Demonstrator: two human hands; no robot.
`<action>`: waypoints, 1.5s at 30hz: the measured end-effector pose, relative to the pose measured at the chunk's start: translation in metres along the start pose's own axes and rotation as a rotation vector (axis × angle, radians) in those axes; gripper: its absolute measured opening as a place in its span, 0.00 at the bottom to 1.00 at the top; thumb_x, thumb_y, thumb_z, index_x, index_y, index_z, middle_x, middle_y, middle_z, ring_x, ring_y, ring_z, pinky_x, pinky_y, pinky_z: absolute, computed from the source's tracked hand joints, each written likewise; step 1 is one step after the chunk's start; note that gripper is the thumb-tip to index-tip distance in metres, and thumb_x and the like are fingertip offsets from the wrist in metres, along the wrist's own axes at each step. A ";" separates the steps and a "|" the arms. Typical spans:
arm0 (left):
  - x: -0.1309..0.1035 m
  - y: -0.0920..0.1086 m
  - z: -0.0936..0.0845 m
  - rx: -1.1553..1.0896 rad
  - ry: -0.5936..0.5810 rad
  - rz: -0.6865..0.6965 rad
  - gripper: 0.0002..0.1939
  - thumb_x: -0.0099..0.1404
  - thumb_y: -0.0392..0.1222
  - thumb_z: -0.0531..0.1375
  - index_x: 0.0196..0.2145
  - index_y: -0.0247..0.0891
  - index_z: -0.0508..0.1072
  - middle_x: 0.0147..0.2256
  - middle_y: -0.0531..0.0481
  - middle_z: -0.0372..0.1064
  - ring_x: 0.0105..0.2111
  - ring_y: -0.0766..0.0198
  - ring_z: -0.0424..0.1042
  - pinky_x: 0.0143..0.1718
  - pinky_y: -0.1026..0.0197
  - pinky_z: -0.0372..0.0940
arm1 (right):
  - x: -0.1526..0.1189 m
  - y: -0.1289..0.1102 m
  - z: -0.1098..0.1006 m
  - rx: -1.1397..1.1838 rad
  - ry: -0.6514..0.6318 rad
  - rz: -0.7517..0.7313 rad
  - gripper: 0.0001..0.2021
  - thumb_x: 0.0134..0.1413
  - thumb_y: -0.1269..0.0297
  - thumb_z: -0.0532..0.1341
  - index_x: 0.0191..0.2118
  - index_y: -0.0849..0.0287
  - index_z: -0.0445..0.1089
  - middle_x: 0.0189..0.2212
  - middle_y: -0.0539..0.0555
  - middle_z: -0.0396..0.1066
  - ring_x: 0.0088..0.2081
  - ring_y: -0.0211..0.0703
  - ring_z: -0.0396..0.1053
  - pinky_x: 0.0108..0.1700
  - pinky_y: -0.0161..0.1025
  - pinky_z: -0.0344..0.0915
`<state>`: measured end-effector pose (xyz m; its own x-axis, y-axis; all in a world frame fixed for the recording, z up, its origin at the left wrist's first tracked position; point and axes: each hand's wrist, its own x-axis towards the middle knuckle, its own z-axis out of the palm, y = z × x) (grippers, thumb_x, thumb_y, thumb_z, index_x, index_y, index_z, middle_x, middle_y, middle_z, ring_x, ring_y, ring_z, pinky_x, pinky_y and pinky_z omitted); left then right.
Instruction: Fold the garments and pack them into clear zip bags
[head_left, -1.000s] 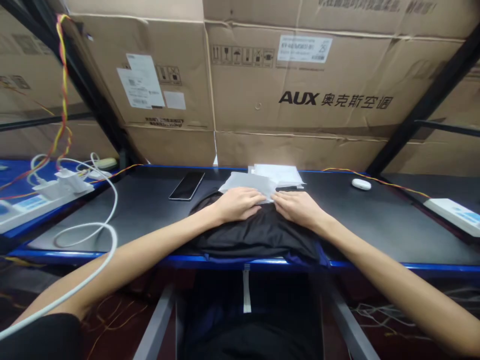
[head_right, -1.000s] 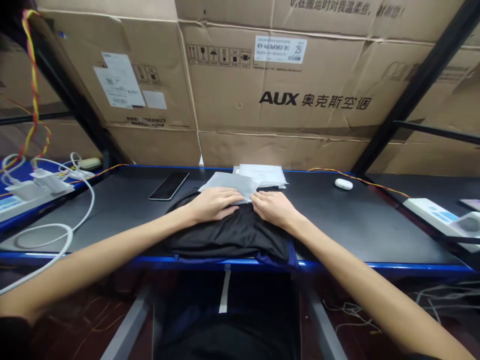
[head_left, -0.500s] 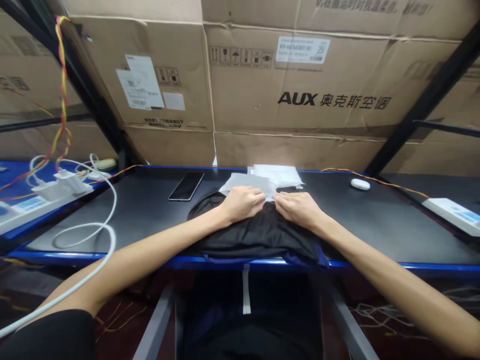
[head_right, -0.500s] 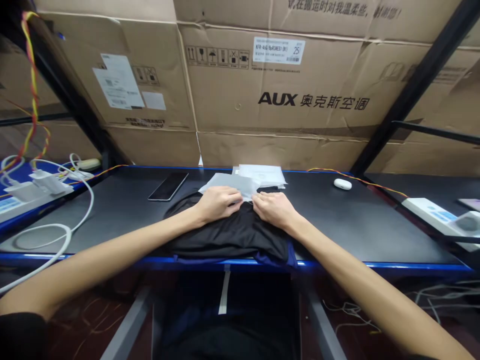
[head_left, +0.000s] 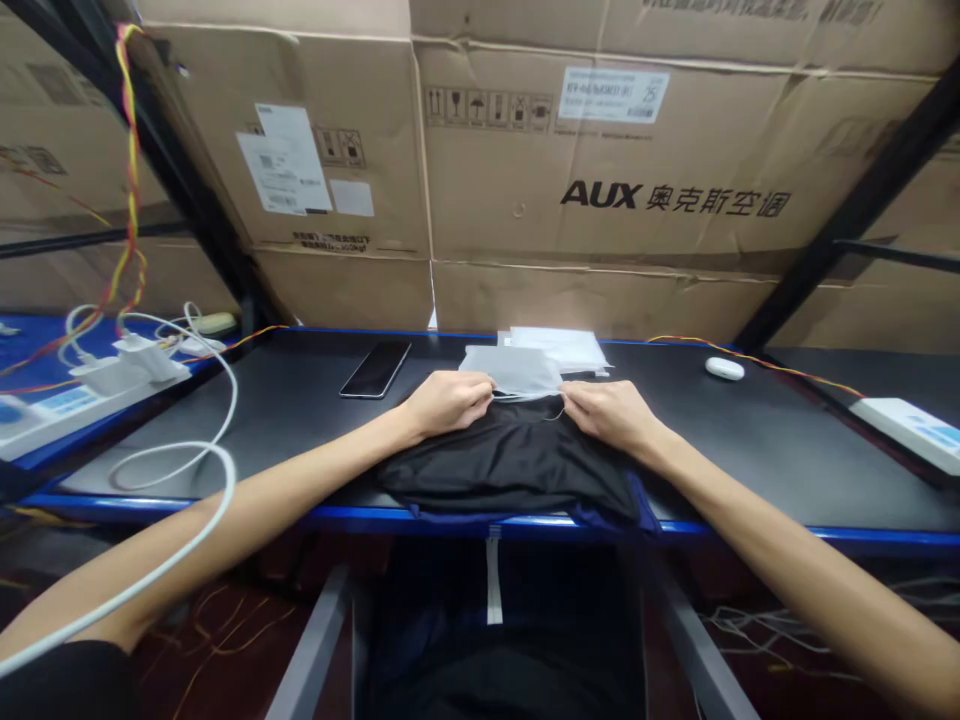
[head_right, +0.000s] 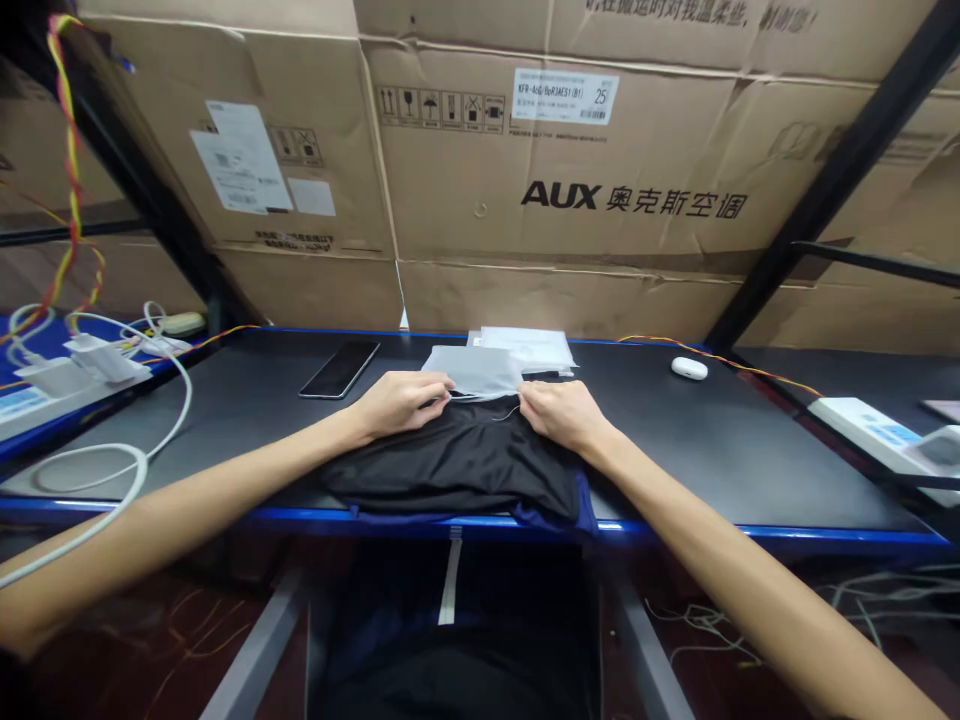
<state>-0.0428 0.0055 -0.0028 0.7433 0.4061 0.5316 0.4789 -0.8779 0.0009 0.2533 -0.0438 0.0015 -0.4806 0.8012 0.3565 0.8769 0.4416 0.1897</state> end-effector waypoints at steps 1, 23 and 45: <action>-0.001 -0.001 -0.001 -0.009 -0.007 -0.003 0.09 0.70 0.38 0.54 0.34 0.41 0.74 0.40 0.48 0.78 0.40 0.61 0.78 0.42 0.63 0.70 | 0.000 0.000 0.000 0.000 -0.002 -0.001 0.18 0.69 0.63 0.49 0.47 0.57 0.76 0.42 0.56 0.81 0.37 0.45 0.78 0.31 0.37 0.59; -0.017 -0.027 -0.016 0.248 -0.037 0.125 0.09 0.72 0.36 0.53 0.43 0.36 0.73 0.36 0.46 0.76 0.38 0.60 0.75 0.41 0.61 0.68 | -0.002 0.008 0.005 0.170 0.103 -0.083 0.17 0.69 0.64 0.49 0.44 0.57 0.76 0.36 0.57 0.81 0.34 0.44 0.76 0.33 0.35 0.63; 0.016 -0.004 -0.017 0.305 -0.128 0.039 0.27 0.65 0.35 0.60 0.62 0.35 0.64 0.63 0.37 0.62 0.63 0.49 0.62 0.62 0.51 0.62 | -0.003 0.017 0.009 0.266 0.172 -0.123 0.16 0.68 0.65 0.52 0.49 0.54 0.77 0.44 0.54 0.82 0.40 0.47 0.80 0.41 0.39 0.73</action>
<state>-0.0413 0.0112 0.0200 0.8075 0.4190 0.4152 0.5520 -0.7849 -0.2814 0.2701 -0.0352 -0.0049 -0.5554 0.6654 0.4987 0.7693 0.6389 0.0042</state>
